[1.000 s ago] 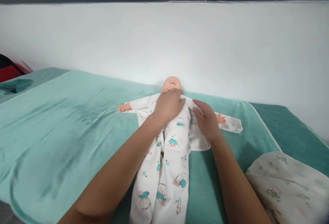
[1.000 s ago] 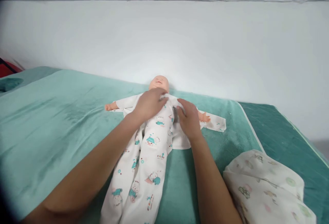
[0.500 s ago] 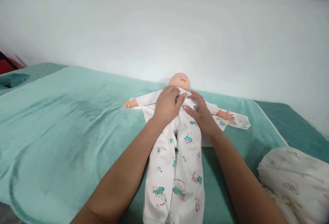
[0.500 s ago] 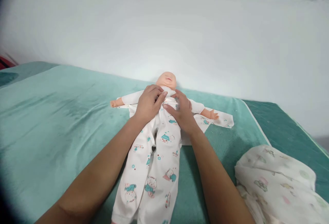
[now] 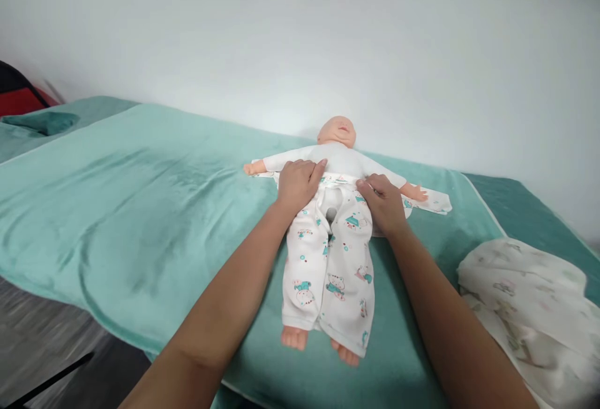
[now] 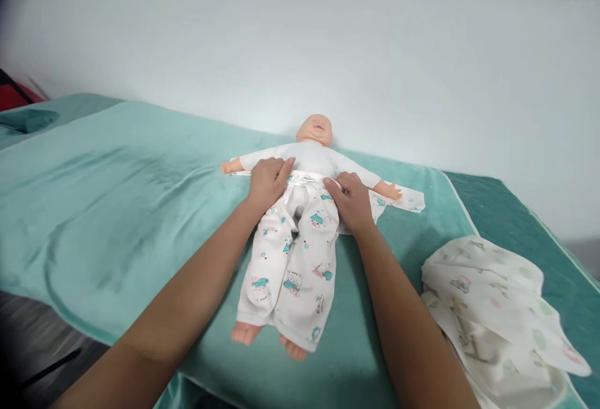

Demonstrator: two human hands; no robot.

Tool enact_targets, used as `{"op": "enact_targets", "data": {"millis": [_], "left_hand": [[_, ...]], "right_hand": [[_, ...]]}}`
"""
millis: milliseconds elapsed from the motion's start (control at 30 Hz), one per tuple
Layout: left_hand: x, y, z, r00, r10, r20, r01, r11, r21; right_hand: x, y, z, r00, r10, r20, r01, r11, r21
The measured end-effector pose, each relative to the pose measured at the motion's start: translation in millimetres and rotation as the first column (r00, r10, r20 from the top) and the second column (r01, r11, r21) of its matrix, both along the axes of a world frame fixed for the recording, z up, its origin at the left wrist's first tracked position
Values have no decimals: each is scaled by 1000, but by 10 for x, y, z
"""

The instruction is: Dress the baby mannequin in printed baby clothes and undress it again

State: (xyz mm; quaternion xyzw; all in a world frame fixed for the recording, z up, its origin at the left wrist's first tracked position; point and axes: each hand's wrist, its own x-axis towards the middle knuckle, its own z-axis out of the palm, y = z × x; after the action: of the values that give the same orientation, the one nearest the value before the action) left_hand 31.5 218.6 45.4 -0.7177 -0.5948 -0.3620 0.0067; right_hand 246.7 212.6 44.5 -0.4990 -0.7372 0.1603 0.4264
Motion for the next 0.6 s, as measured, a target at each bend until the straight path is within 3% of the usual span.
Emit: {"op": "enact_targets", "data": {"millis": [133, 300, 367, 467, 533, 600], "left_hand": [[-191, -168, -116, 993, 11, 120, 7, 990, -141], [-342, -404, -144, 943, -39, 331, 146, 941, -304], [-398, -504, -125, 893, -91, 440, 266, 896, -355], [-496, -608, -100, 766, -182, 617, 495, 779, -385], [-556, -631, -96, 681, -223, 698, 609, 702, -370], [-595, -623, -106, 631, -236, 739, 668, 651, -362]], "right_hand": [[68, -142, 17, 999, -49, -17, 45, 985, -166], [129, -285, -40, 998, -57, 10, 58, 994, -93], [141, -319, -83, 999, -41, -31, 39, 997, -61], [181, -368, -111, 998, -22, -63, 16, 995, -97], [234, -406, -90, 998, 43, -45, -53, 968, -245], [300, -446, -45, 986, 160, -53, -167, 894, -415]]}}
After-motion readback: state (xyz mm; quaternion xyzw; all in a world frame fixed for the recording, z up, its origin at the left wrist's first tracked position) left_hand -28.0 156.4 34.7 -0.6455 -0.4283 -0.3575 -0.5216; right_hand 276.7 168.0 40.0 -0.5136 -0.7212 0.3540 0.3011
